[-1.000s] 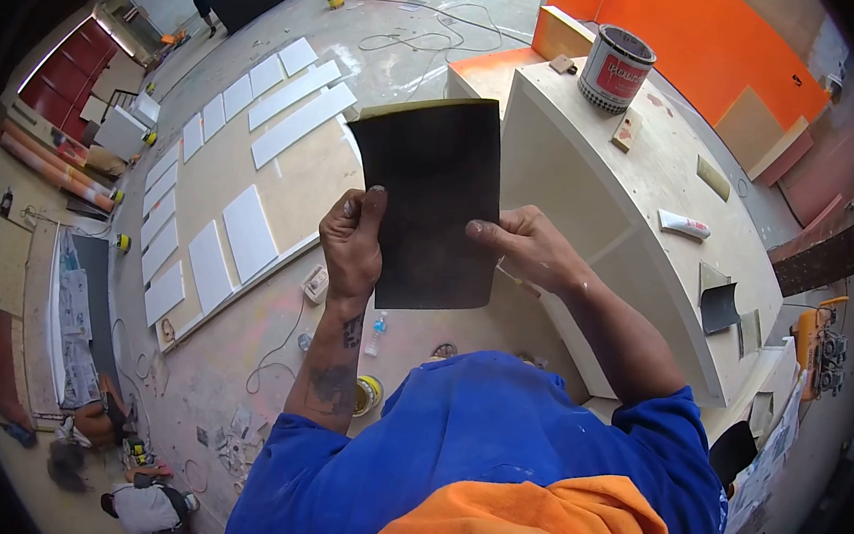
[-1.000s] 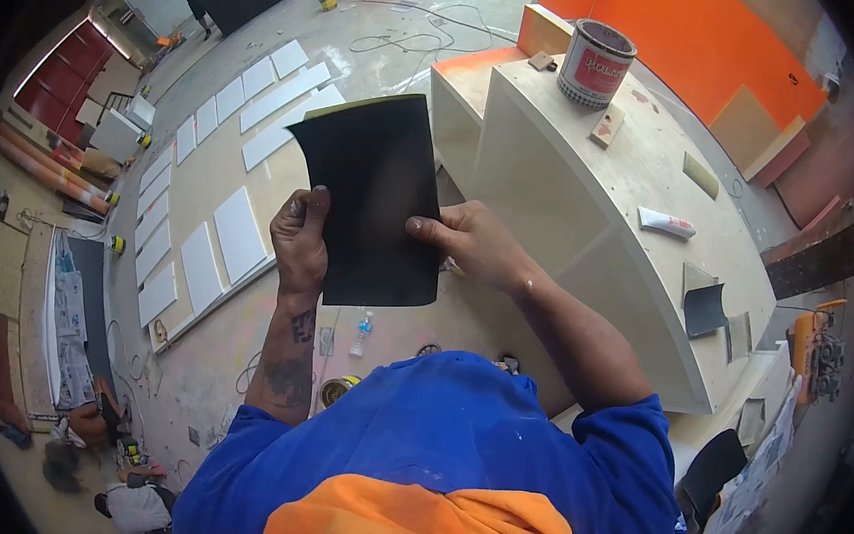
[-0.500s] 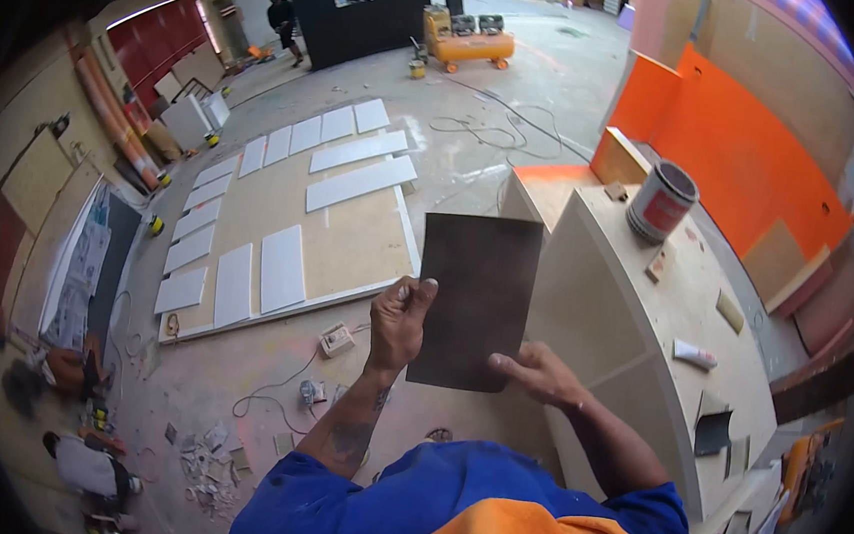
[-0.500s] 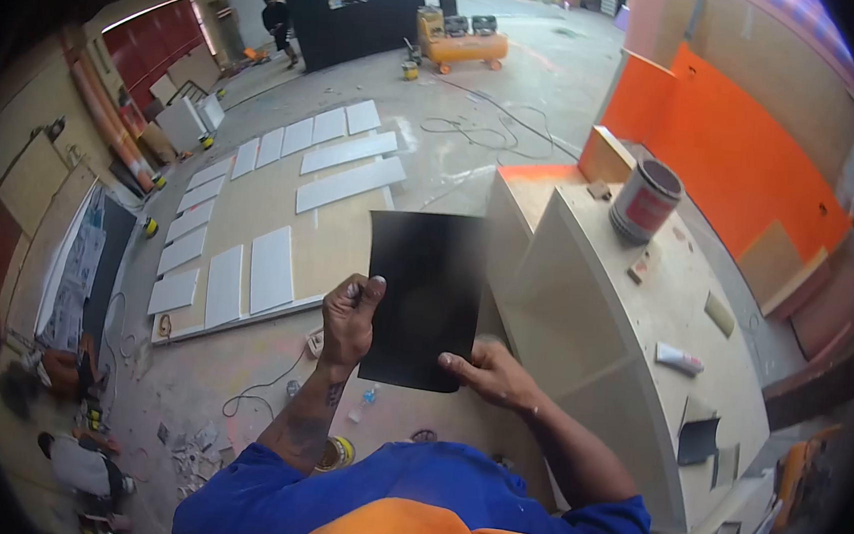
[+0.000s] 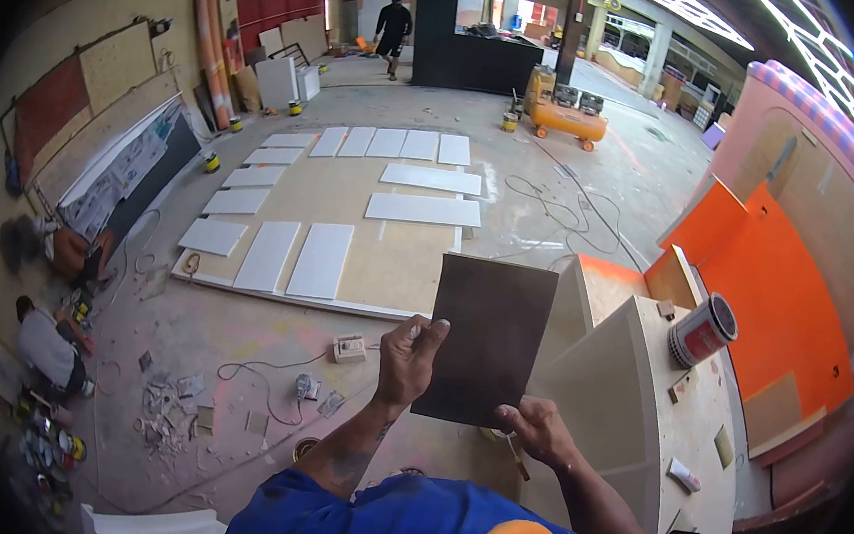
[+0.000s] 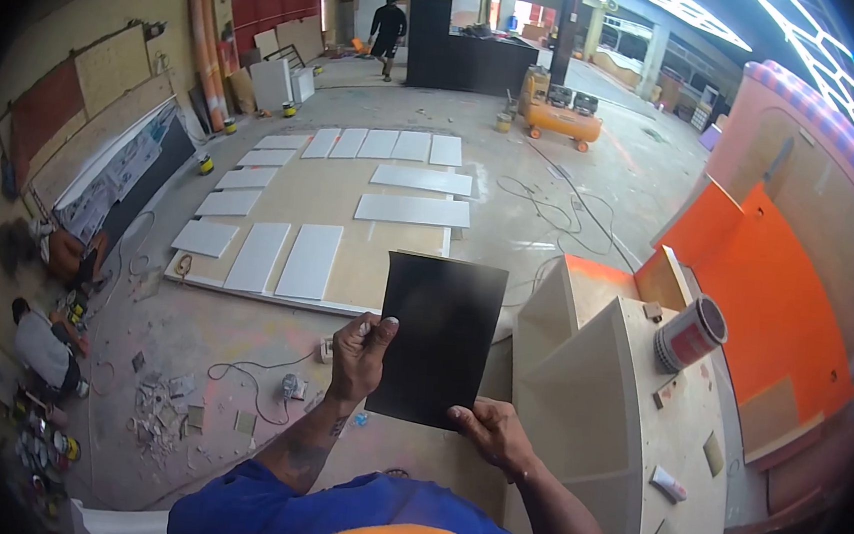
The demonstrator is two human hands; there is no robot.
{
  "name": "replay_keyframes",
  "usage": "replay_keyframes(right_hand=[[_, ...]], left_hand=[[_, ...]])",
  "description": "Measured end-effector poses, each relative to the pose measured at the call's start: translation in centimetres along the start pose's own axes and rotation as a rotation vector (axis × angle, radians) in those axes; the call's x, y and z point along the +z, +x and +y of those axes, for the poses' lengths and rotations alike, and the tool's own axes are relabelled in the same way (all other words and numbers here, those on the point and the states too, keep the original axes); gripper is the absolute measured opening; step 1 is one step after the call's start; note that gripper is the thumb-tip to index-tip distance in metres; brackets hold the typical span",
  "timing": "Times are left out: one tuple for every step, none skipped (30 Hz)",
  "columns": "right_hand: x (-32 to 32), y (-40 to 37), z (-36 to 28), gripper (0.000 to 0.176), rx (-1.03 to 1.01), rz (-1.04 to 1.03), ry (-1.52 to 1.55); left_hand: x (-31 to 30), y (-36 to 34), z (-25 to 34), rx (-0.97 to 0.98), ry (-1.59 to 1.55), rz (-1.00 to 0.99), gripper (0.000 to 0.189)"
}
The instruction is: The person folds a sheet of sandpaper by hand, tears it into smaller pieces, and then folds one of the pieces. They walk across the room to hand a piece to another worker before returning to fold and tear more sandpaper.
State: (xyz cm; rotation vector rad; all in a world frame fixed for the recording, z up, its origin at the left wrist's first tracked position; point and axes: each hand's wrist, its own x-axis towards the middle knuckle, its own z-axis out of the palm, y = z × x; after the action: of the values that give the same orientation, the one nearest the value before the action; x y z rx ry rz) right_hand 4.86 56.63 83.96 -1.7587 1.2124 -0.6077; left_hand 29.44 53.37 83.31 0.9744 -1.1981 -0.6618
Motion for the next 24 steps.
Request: replay_keyframes(right_hand=[[0.5, 0.5, -1.1, 0.053, 0.011, 0.000, -0.019], [1.3, 1.2, -1.6, 0.054, -0.047, 0.011, 0.029], [2.0, 1.8, -1.9, 0.056, -0.103, 0.022, 0.078], [2.7, 2.4, -2.0, 0.057, -0.157, 0.031, 0.129], [3.1, 3.1, -1.7, 0.056, -0.094, 0.001, 0.046], [3.4, 3.8, -1.3, 0.055, -0.031, -0.028, -0.037], [3.8, 4.3, -1.3, 0.055, 0.030, -0.056, -0.118], [4.2, 4.8, -1.7, 0.054, -0.005, -0.073, -0.151], [4.6, 5.3, -2.9, 0.055, -0.040, -0.087, -0.182], [5.0, 5.7, -4.0, 0.055, -0.072, -0.098, -0.211], [5.4, 6.2, -4.7, 0.056, -0.060, -0.110, -0.235], [5.8, 6.7, -5.4, 0.056, -0.046, -0.123, -0.259], [6.2, 7.3, -5.8, 0.057, -0.036, -0.135, -0.284], [6.7, 7.9, -5.8, 0.058, -0.053, -0.145, -0.277], [7.4, 8.4, -5.5, 0.059, -0.068, -0.154, -0.270], [7.9, 8.8, -5.2, 0.060, -0.080, -0.162, -0.264], [8.3, 9.0, -5.2, 0.060, -0.068, -0.167, -0.230], [8.7, 9.2, -5.2, 0.060, -0.057, -0.170, -0.197], [8.9, 9.4, -5.3, 0.060, -0.045, -0.174, -0.164], [9.0, 9.5, -5.4, 0.060, -0.037, -0.164, -0.152], [9.1, 9.5, -5.5, 0.060, -0.028, -0.156, -0.140], [9.2, 9.5, -5.7, 0.060, -0.021, -0.147, -0.128], [9.2, 9.5, -5.8, 0.058, -0.011, -0.148, -0.121], [9.1, 9.5, -5.8, 0.057, -0.002, -0.149, -0.116]], left_hand=[[-0.7, 0.2, -0.1, 0.003, 0.005, 0.026, 0.035], [-1.3, 0.4, -0.1, 0.006, 0.010, 0.052, 0.035], [-2.0, 0.6, -0.2, 0.000, 0.001, 0.060, 0.036], [-2.7, 1.0, -0.2, -0.008, -0.008, 0.068, 0.037], [-3.5, 1.3, -0.3, -0.015, -0.016, 0.074, 0.038], [-4.2, 1.7, -0.4, 0.006, -0.007, 0.091, 0.038], [-4.9, 2.0, -0.5, 0.027, 0.003, 0.106, 0.039], [-5.5, 2.3, -0.6, 0.050, 0.014, 0.119, 0.039], [-6.3, 2.7, -0.7, 0.051, 0.024, 0.132, 0.039], [-7.1, 3.0, -0.9, 0.051, 0.034, 0.141, 0.039], [-7.9, 3.3, -1.0, 0.049, 0.042, 0.149, 0.039], [-8.6, 3.5, -1.2, 0.046, 0.043, 0.155, 0.039], [-9.4, 3.7, -1.4, 0.046, 0.043, 0.162, 0.039], [-10.0, 4.1, -1.5, 0.048, 0.045, 0.169, 0.040], [-10.6, 4.3, -1.5, 0.045, 0.053, 0.172, 0.040], [-11.1, 4.5, -1.9, 0.038, 0.042, 0.173, 0.040], [-11.6, 4.7, -2.4, 0.031, 0.029, 0.174, 0.040], [-12.0, 4.9, -2.8, 0.023, 0.015, 0.175, 0.039], [-12.2, 5.2, -3.0, 0.018, -0.003, 0.171, 0.039], [-12.3, 5.5, -3.2, 0.010, -0.020, 0.167, 0.039], [-12.5, 5.5, -3.4, 0.000, -0.035, 0.164, 0.039], [-12.6, 5.6, -3.6, -0.012, -0.039, 0.162, 0.038], [-12.6, 5.5, -3.9, -0.025, -0.044, 0.161, 0.038], [-12.5, 5.5, -4.2, -0.037, -0.050, 0.161, 0.038]])
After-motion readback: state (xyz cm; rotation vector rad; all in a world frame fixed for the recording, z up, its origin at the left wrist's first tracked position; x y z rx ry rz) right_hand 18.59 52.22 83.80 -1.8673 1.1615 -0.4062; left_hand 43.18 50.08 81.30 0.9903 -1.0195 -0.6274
